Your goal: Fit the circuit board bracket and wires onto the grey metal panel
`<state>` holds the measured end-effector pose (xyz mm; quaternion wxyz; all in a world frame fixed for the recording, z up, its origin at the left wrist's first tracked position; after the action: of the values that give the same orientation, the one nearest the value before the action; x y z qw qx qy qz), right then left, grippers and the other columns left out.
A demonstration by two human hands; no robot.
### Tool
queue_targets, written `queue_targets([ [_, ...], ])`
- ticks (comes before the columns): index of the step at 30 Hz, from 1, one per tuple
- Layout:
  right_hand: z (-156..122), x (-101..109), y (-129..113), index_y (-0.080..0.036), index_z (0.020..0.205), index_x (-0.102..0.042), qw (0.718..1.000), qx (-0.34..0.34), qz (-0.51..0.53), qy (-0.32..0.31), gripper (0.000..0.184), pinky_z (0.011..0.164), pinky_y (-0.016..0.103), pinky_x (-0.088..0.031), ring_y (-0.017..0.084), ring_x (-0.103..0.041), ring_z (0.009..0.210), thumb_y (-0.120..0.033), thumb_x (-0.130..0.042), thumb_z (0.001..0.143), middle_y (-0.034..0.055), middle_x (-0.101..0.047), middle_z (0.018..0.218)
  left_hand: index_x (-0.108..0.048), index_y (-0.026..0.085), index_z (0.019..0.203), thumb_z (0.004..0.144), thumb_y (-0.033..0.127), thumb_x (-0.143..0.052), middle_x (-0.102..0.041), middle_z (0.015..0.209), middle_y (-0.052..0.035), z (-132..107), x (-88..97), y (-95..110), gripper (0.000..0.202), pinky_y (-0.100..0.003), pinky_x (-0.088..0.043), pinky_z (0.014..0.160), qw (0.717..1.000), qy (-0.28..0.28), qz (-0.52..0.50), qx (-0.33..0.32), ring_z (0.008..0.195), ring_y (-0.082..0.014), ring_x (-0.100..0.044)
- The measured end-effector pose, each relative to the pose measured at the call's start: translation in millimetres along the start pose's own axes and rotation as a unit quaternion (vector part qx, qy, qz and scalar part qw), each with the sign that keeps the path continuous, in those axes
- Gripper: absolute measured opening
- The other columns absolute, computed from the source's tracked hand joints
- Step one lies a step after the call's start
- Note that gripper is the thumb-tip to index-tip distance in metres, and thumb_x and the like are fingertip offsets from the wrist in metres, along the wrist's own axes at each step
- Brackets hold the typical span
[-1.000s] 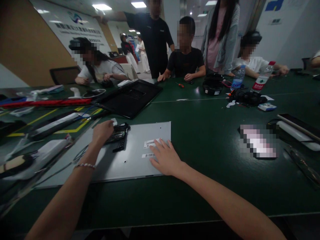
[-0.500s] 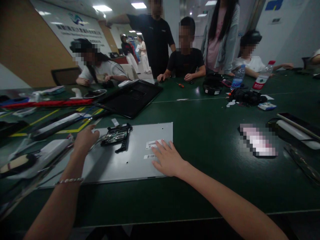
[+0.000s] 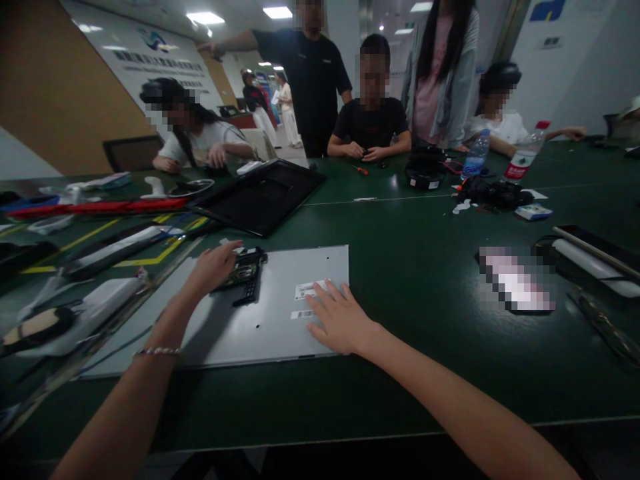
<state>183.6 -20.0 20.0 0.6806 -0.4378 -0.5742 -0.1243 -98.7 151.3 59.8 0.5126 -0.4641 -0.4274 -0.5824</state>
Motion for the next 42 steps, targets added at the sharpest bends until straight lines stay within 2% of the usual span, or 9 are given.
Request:
queue_targets([
  [4, 0.3, 0.1, -0.4, -0.017, 0.156, -0.018, 1.0, 0.0, 0.0, -0.004, 0.07, 0.119, 0.054, -0.004, 0.03, -0.002, 0.149, -0.056, -0.023, 0.098, 0.0076, -0.006, 0.164, -0.032, 0.011, 0.148, 0.099, 0.027, -0.025, -0.055, 0.139, -0.0165, 14.5, -23.9, 8.8, 0.053, -0.055, -0.019, 0.113, 0.998, -0.059, 0.003, 0.0, 0.132, -0.0284, -0.047],
  [9, 0.7, 1.8, -1.8, -0.017, 0.156, -0.02, 1.0, 0.003, -0.006, 0.004, 0.069, 0.119, 0.055, -0.006, 0.032, -0.003, 0.149, -0.055, -0.025, 0.098, 0.0077, -0.007, 0.164, -0.039, 0.008, 0.145, 0.098, 0.03, -0.025, -0.05, 0.142, -0.0202, 27.8, -42.4, -1.4, 0.054, -0.055, -0.022, 0.112, 0.993, -0.116, 0.021, 0.026, 0.133, -0.0313, -0.045],
  [16, 0.6, 1.8, -1.2, -0.017, 0.156, -0.02, 1.0, 0.004, -0.009, 0.005, 0.07, 0.119, 0.054, -0.006, 0.031, -0.003, 0.149, -0.056, -0.024, 0.098, 0.008, -0.008, 0.164, -0.047, 0.014, 0.142, 0.089, 0.023, -0.036, -0.061, 0.133, -0.0124, 40.1, -28.5, -3.1, 0.055, -0.037, -0.041, 0.101, 0.995, -0.083, 0.008, 0.047, 0.118, -0.0275, -0.06],
  [19, 0.4, 0.2, -0.5, -0.018, 0.156, -0.019, 1.0, 0.004, -0.006, 0.003, 0.07, 0.119, 0.054, -0.006, 0.031, -0.004, 0.149, -0.057, -0.023, 0.098, 0.0075, -0.007, 0.164, -0.049, 0.012, 0.141, 0.086, 0.018, -0.035, -0.058, 0.137, -0.01, 39.5, -24.0, -3.1, 0.057, -0.03, -0.041, 0.103, 0.996, -0.074, -0.022, 0.047, 0.123, -0.0236, -0.057],
  [25, -0.3, -0.8, -0.4, -0.017, 0.156, -0.019, 1.0, 0.006, -0.008, -0.001, 0.07, 0.118, 0.055, -0.005, 0.031, -0.002, 0.149, -0.056, -0.023, 0.098, 0.0083, -0.006, 0.164, -0.051, 0.013, 0.141, 0.085, 0.017, -0.037, -0.058, 0.136, -0.0104, 30.1, -14.9, -4.8, 0.057, -0.03, -0.041, 0.103, 0.996, -0.055, -0.05, 0.047, 0.124, -0.0237, -0.055],
  [29, -0.9, 1.3, -1.7, -0.016, 0.156, -0.02, 1.0, 0.005, 0.0, -0.002, 0.07, 0.119, 0.054, -0.005, 0.03, -0.002, 0.149, -0.057, -0.023, 0.098, 0.0083, -0.007, 0.164, -0.047, 0.006, 0.141, 0.088, 0.02, -0.037, -0.051, 0.142, -0.0176, 8.2, 4.2, -30.6, 0.055, -0.035, -0.035, 0.108, 0.995, -0.001, -0.05, 0.088, 0.13, -0.0267, -0.048],
  [34, -1.1, 1.4, -2.4, -0.016, 0.155, -0.022, 1.0, 0.002, 0.001, -0.001, 0.07, 0.119, 0.054, -0.005, 0.031, -0.004, 0.149, -0.056, -0.024, 0.098, 0.0094, -0.008, 0.164, -0.045, 0.002, 0.14, 0.089, 0.025, -0.041, -0.053, 0.137, -0.0237, -36.0, 15.7, -100.7, 0.056, -0.042, -0.039, 0.103, 0.974, 0.014, -0.053, 0.22, 0.125, -0.0338, -0.051],
  [38, -1.9, 1.9, 0.0, -0.017, 0.155, -0.025, 1.0, 0.008, 0.026, 0.007, 0.069, 0.119, 0.055, -0.004, 0.032, -0.004, 0.149, -0.056, -0.03, 0.097, 0.0092, -0.01, 0.164, -0.048, 0.0, 0.136, 0.082, 0.022, -0.05, -0.056, 0.132, -0.0214, -57.0, 10.9, -139.8, 0.059, -0.042, -0.039, 0.102, 0.953, -0.003, -0.094, 0.289, 0.121, -0.0341, -0.051],
  [42, -0.8, 5.7, 4.4, -0.021, 0.155, -0.026, 0.994, 0.009, 0.107, 0.022, 0.069, 0.12, 0.052, -0.002, 0.03, -0.005, 0.15, -0.056, -0.036, 0.096, 0.0057, -0.012, 0.164, -0.052, -0.001, 0.132, 0.08, 0.025, -0.057, -0.063, 0.119, -0.0149, -60.7, 5.6, -151.8, 0.058, -0.034, -0.043, 0.092, 0.941, -0.005, -0.141, 0.307, 0.104, -0.0263, -0.055],
])
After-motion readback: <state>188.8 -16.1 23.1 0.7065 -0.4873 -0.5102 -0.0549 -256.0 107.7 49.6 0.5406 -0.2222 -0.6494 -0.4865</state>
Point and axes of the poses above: each hand's wrist, its own z-axis towards the middle knuckle, its own x-axis out of the back of the hand, y = z × x, the point moved 10 cm from there along z, towards the middle knuckle
